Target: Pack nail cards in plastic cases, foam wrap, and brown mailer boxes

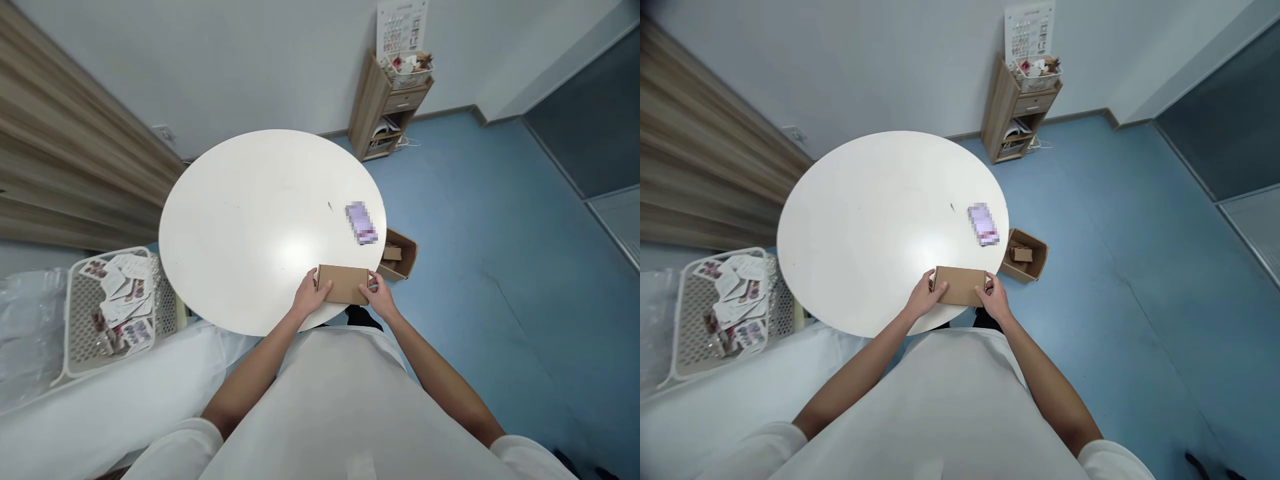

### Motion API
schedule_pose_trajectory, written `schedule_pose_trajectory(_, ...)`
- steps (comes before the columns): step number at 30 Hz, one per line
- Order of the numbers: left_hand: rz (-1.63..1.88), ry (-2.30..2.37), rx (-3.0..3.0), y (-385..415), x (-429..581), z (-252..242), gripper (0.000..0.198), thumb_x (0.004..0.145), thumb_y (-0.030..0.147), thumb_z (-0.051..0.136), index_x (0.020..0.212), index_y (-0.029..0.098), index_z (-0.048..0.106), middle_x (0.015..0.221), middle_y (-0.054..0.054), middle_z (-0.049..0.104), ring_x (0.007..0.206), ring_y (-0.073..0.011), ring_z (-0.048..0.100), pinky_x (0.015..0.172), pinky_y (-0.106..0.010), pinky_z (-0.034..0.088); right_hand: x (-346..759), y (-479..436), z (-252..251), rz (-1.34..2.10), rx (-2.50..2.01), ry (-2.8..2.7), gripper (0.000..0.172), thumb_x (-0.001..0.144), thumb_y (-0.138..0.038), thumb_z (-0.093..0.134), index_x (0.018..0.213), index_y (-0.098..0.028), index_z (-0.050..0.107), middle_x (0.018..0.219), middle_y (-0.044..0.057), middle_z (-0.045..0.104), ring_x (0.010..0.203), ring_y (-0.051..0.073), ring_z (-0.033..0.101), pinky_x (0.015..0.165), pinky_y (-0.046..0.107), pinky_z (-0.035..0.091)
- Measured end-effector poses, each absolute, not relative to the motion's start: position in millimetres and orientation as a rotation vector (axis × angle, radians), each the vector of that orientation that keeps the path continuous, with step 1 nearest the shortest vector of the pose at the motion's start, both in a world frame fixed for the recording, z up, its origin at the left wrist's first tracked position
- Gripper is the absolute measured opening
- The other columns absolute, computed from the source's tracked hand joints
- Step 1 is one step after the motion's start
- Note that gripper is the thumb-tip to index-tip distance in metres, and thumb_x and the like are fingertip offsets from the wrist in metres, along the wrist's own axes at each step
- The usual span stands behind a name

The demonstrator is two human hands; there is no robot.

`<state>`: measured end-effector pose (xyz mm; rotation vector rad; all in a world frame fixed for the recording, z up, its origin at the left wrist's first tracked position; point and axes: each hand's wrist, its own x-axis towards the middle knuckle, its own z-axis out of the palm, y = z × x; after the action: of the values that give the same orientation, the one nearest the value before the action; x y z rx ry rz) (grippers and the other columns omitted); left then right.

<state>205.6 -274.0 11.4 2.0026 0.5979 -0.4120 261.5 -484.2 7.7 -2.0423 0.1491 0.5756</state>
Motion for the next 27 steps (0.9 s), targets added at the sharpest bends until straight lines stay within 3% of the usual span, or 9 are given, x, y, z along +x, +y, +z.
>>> schedule_pose_trajectory(6, -0.49, 0.33, 2.01, -349.0, 270.2, 11.3, 0.072, 0.073, 0.061, 0.048, 0.131, 0.021, 0.034, 0.106, -0.011, 0.057, 0.091, -0.0232, 0.056, 0.075, -0.033, 0.043, 296.1, -568.4, -4.2, 0.4, -2.109, 0.296, 0.061, 0.068, -0.049, 0.055, 0.122, -0.023, 0.045, 0.092, 0.004, 0.051, 0.066, 0.014, 0.05, 0.061, 0.031, 0.046)
schedule_pose_trajectory(13, -0.537, 0.291, 1.909, -470.4, 371.6, -19.2, 0.065, 0.072, 0.06, 0.052, 0.119, 0.016, 0.043, 0.115, -0.013, 0.054, 0.103, -0.0226, 0.053, 0.083, -0.032, 0.042, 357.4, -678.5, -21.8, 0.263, -1.969, 0.527, 0.063, 0.066, -0.053, 0.058, 0.119, -0.021, 0.044, 0.11, 0.008, 0.05, 0.1, 0.022, 0.05, 0.085, 0.036, 0.043)
schedule_pose_trajectory(18, -0.591, 0.216, 1.912, -530.9, 439.1, -40.5, 0.06, 0.072, 0.057, 0.054, 0.116, 0.017, 0.043, 0.122, -0.013, 0.052, 0.113, -0.023, 0.049, 0.091, -0.032, 0.038, 411.1, -737.8, -30.3, 0.246, -1.831, 0.541, 0.068, 0.066, -0.049, 0.059, 0.124, -0.018, 0.037, 0.114, 0.011, 0.052, 0.103, 0.021, 0.053, 0.087, 0.034, 0.043)
schedule_pose_trajectory(22, -0.748, 0.26, 2.018, -552.4, 464.7, -50.8, 0.064, 0.068, 0.055, 0.059, 0.117, 0.016, 0.044, 0.126, -0.015, 0.049, 0.118, -0.0277, 0.045, 0.093, -0.036, 0.035, 427.2, -765.8, -46.1, 0.37, -1.946, 0.597, 0.068, 0.065, -0.045, 0.061, 0.123, -0.017, 0.04, 0.122, 0.014, 0.051, 0.107, 0.024, 0.052, 0.089, 0.037, 0.041)
schedule_pose_trajectory(27, -0.771, 0.335, 2.046, -546.0, 459.4, -47.2, 0.059, 0.068, 0.045, 0.063, 0.116, 0.015, 0.046, 0.126, -0.017, 0.049, 0.118, -0.0275, 0.045, 0.096, -0.035, 0.034, 414.0, -782.7, -62.6, 0.492, -2.02, 0.69, 0.063, 0.065, -0.043, 0.059, 0.121, -0.018, 0.044, 0.117, 0.013, 0.054, 0.095, 0.023, 0.059, 0.083, 0.037, 0.044)
